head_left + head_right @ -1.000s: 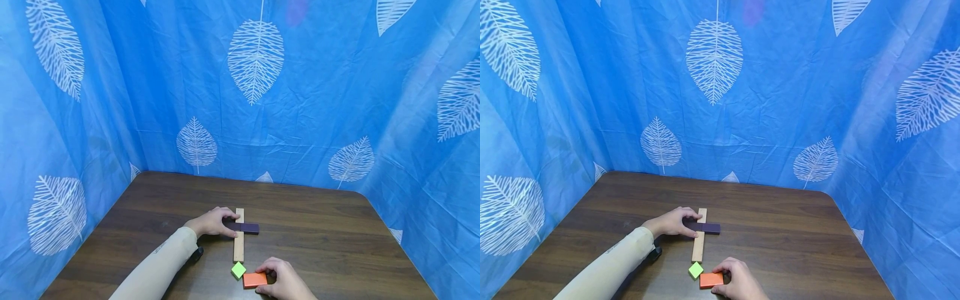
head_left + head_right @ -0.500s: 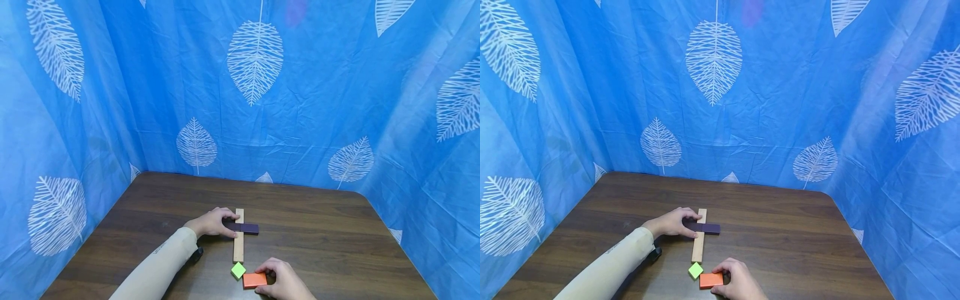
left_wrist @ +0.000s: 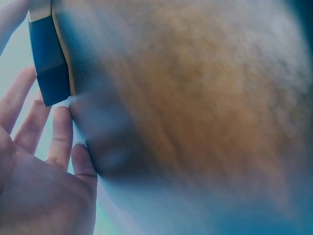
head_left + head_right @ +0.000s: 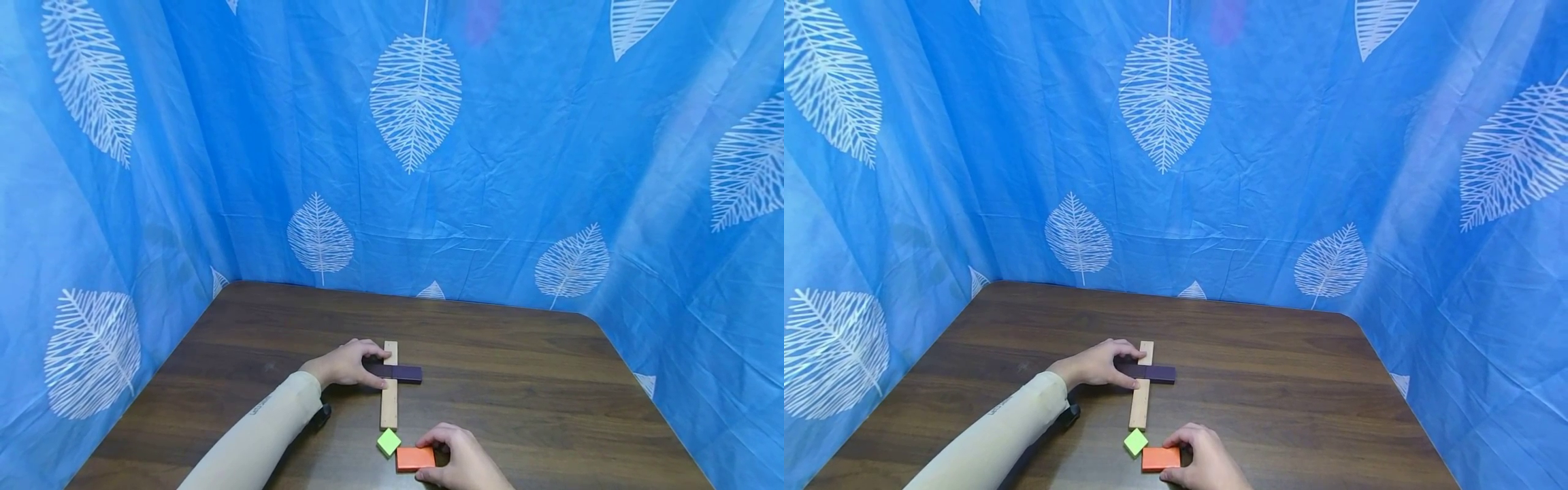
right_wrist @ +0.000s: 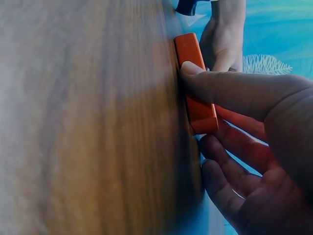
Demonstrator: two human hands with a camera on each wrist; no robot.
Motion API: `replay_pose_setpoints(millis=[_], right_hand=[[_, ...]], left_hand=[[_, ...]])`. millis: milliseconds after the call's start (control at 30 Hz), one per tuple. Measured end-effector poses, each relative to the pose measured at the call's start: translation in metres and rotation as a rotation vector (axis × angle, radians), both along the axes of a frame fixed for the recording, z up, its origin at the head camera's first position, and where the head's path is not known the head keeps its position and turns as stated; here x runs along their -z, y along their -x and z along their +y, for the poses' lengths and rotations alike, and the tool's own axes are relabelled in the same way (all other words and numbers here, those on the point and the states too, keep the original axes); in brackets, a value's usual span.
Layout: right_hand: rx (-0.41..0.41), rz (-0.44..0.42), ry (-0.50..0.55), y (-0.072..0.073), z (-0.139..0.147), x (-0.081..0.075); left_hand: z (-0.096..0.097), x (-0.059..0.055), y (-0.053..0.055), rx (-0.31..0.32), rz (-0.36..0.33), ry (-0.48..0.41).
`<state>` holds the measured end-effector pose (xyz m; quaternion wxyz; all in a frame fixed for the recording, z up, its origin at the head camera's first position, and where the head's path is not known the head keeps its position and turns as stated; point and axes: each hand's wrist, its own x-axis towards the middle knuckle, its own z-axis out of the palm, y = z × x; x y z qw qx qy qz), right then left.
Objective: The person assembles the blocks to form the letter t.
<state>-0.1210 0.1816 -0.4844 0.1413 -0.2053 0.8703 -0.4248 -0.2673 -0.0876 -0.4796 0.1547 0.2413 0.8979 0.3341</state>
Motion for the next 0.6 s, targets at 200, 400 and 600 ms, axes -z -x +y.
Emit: replay_pose_setpoints(millis=[200,400,600], right_hand=[[0.000,-0.012,-0.012,0.0007,-0.0029,-0.0003],[0.000,-0.009,-0.029,0.0012,-0.0034,0.0000],[-0.015,0.053,-0.019,0.0023,0.0011,0.0012]], left_hand=[[-0.0018,0.0005,-0.0007,-0.008,0.001,0.008],[-0.0022,0.0011,-0.0015,-0.018,-0.005,0.015],[0.0042,0.0013,0.0000,-0.013,0.024,0.034]])
